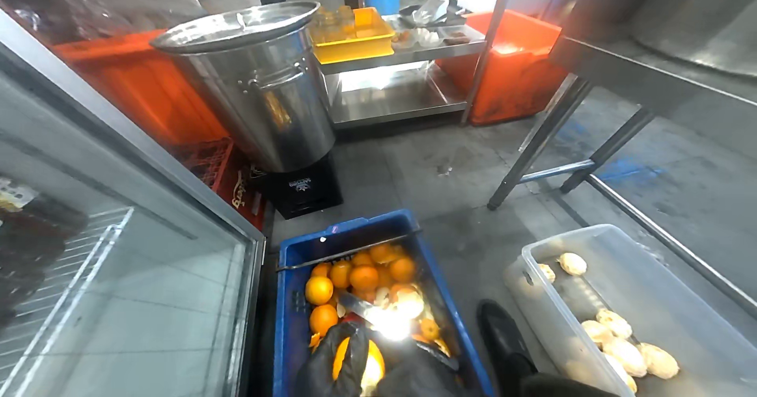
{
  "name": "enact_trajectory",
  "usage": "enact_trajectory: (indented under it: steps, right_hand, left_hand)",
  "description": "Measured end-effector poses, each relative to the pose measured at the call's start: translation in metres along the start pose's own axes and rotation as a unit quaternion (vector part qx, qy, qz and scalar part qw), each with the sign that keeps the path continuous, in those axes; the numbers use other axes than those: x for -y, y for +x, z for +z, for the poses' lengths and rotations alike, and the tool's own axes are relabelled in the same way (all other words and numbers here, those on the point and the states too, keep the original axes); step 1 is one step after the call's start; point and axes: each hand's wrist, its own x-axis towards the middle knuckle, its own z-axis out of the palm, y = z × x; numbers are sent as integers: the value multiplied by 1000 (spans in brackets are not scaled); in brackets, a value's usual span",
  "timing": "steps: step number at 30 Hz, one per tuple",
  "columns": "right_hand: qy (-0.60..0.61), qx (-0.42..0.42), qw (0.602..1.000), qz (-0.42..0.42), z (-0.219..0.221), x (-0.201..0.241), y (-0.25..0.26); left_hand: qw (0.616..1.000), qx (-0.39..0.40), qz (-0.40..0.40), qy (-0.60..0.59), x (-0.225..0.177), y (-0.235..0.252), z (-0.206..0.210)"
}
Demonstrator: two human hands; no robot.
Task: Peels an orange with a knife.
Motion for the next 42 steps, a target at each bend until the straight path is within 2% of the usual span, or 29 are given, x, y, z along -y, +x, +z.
enact_trajectory:
  steps: [11,14,17,19,22,26,29,31,35,39,42]
  right_hand:
    - [-124,-81,989,-21,14,-11,1]
    - [-132,-73,988,-20,13,-8,1]
    - [-108,-26,993,-36,5,-4,1]
    - [-80,2,996,-39,1,2,-1]
    - [-13,2,1000,-13,1,5,-1]
    - [-5,-24,1000,-16,3,2,2]
    - [-61,-50,997,-26,3,-5,5]
    - [-106,-71,992,-19,7,-9,4]
    - [-94,-125,987,-25,16,-11,0]
    - [-88,-167,982,-25,24,-4,-5]
    - [-86,-156,984,-24,23,-3,-6]
  left_hand:
    - [999,-31,23,15,7,2,3]
    - [999,-50,-2,2,2,-1,2]
    - [995,-76,-32,-48,0,3,2]
    - [986,-82,-49,-137,6,6,2]
    - [970,-112,-76,-200,10,9,2]
    - [983,-103,-32,-147,19,8,2]
    - [997,-65,18,-47,12,4,0]
    - [999,-50,-2,-4,5,1,0]
    - [996,-58,-61,0,-3,1,0]
    - [995,-87,-46,-8,-4,-2,2]
    - [994,-100,-32,-16,-3,-3,3]
